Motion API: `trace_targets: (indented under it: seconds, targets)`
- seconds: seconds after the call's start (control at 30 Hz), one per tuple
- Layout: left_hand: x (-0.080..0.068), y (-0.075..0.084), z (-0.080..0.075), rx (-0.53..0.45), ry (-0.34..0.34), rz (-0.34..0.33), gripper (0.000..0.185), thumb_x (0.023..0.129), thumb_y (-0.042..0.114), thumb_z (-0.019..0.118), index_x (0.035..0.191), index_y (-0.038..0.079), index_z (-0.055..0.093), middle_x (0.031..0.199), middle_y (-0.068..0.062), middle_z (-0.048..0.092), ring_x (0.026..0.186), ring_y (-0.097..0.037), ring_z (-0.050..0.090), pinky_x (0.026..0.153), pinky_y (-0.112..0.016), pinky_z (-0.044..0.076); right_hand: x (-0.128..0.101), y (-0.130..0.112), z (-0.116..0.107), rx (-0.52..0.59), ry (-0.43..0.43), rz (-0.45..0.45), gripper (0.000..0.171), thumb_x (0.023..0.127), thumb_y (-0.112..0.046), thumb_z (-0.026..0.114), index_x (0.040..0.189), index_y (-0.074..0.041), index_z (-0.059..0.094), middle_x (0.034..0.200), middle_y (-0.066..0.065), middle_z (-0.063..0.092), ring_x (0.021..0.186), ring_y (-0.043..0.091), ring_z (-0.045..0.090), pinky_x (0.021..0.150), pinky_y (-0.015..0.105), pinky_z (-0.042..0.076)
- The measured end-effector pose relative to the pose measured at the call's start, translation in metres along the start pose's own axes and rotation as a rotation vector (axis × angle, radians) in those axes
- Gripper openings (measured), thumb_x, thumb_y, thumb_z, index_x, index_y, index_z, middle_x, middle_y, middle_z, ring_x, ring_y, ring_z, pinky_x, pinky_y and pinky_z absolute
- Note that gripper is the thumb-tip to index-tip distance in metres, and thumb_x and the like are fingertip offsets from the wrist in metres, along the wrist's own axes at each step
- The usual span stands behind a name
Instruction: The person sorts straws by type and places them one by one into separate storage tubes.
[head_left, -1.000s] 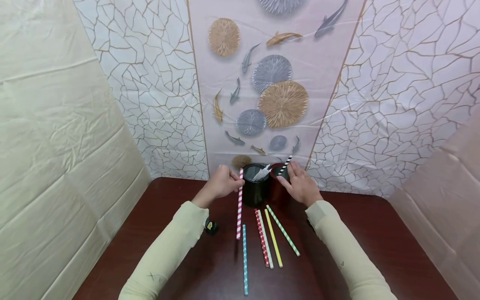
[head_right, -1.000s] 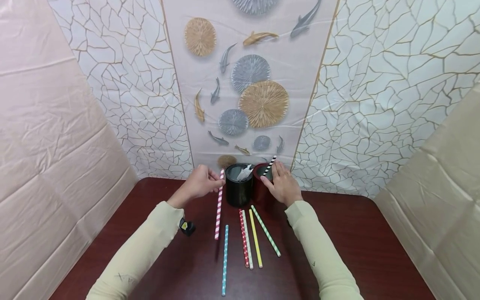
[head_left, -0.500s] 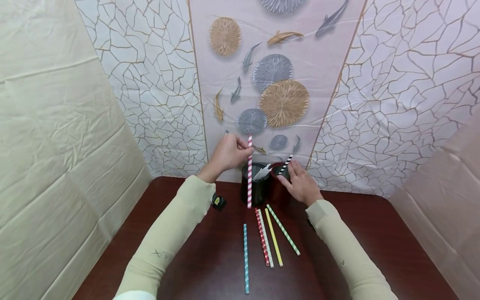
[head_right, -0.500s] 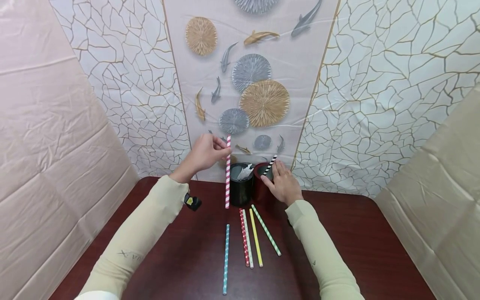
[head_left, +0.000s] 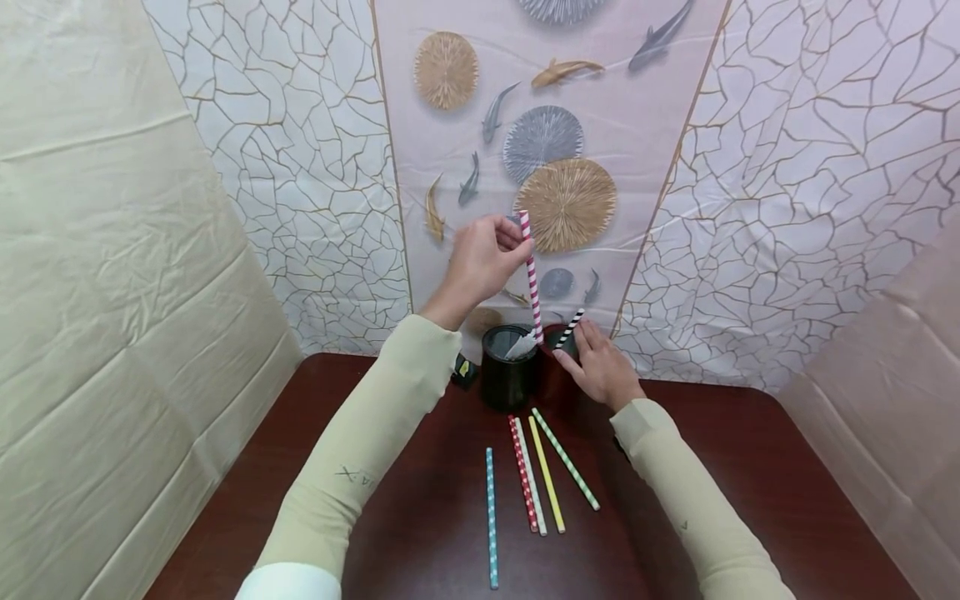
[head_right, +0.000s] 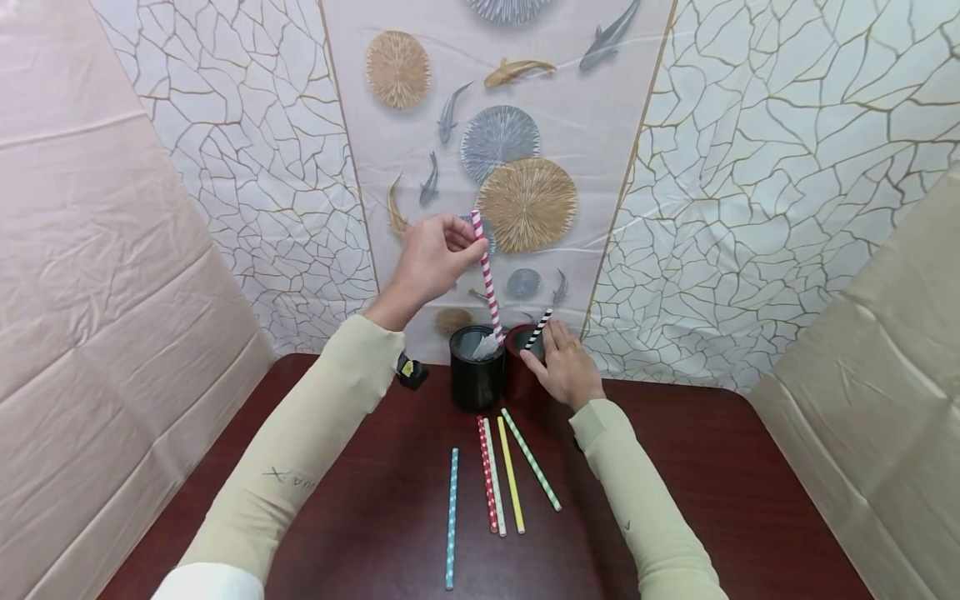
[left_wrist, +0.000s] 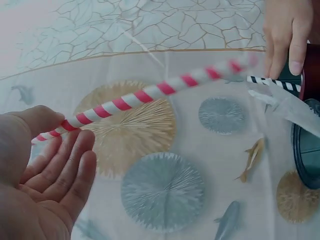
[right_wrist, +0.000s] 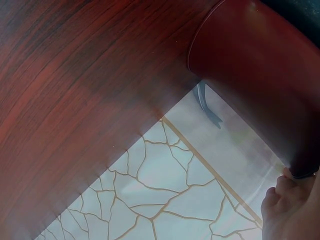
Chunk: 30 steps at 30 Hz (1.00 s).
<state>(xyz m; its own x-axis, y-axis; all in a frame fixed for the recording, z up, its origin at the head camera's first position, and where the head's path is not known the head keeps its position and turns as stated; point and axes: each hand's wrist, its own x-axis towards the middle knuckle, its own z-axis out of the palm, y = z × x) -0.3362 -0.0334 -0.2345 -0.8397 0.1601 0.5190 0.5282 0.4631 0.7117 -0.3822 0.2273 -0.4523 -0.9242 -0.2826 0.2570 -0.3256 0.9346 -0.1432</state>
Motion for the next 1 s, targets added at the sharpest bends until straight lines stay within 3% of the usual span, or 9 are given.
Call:
trace_targets:
  seconds: [0.33, 0.7, 0.9, 1.0]
  targets:
    - [-0.005, -0.013, 0.031, 0.064, 0.000, 0.057, 0.014, 0.096, 0.016, 0.076, 0.103, 0.004, 0.073, 0.099, -0.010, 0.082, 0.092, -0.018, 0.080, 0.083, -0.026, 0.062, 0.001, -0.002, -0.001, 0.000, -0.005, 0.007, 0.087, 0.111, -0.061, 0.035, 0.163, 0.008, 0.027, 0.173, 0.027, 0.022, 0.163, 0.042, 0.021, 0.131, 0.056, 0.025]
    - [-0.016, -0.045, 0.074, 0.087, -0.036, 0.021, 0.013, 0.096, 0.015, 0.077, 0.102, 0.004, 0.074, 0.099, -0.009, 0.082, 0.092, -0.018, 0.080, 0.085, -0.027, 0.062, 0.000, -0.002, -0.002, 0.004, -0.007, 0.014, 0.086, 0.111, -0.060, 0.036, 0.163, 0.008, 0.028, 0.173, 0.028, 0.022, 0.163, 0.043, 0.022, 0.131, 0.057, 0.026]
    - [-0.018, -0.054, 0.089, 0.112, -0.031, 0.050, 0.010, 0.097, 0.013, 0.076, 0.102, 0.004, 0.074, 0.098, -0.009, 0.082, 0.092, -0.017, 0.080, 0.086, -0.027, 0.062, 0.001, -0.002, 0.001, -0.008, 0.013, 0.008, 0.084, 0.111, -0.058, 0.035, 0.162, 0.009, 0.030, 0.172, 0.029, 0.024, 0.162, 0.043, 0.023, 0.130, 0.057, 0.027]
    - [-0.019, -0.057, 0.094, 0.101, -0.070, 0.049, 0.012, 0.098, 0.011, 0.075, 0.105, 0.002, 0.074, 0.104, -0.011, 0.081, 0.097, -0.019, 0.080, 0.089, -0.028, 0.062, 0.001, -0.002, 0.002, -0.010, 0.021, 0.006, 0.084, 0.112, -0.058, 0.036, 0.161, 0.009, 0.030, 0.172, 0.029, 0.025, 0.162, 0.043, 0.024, 0.130, 0.057, 0.028]
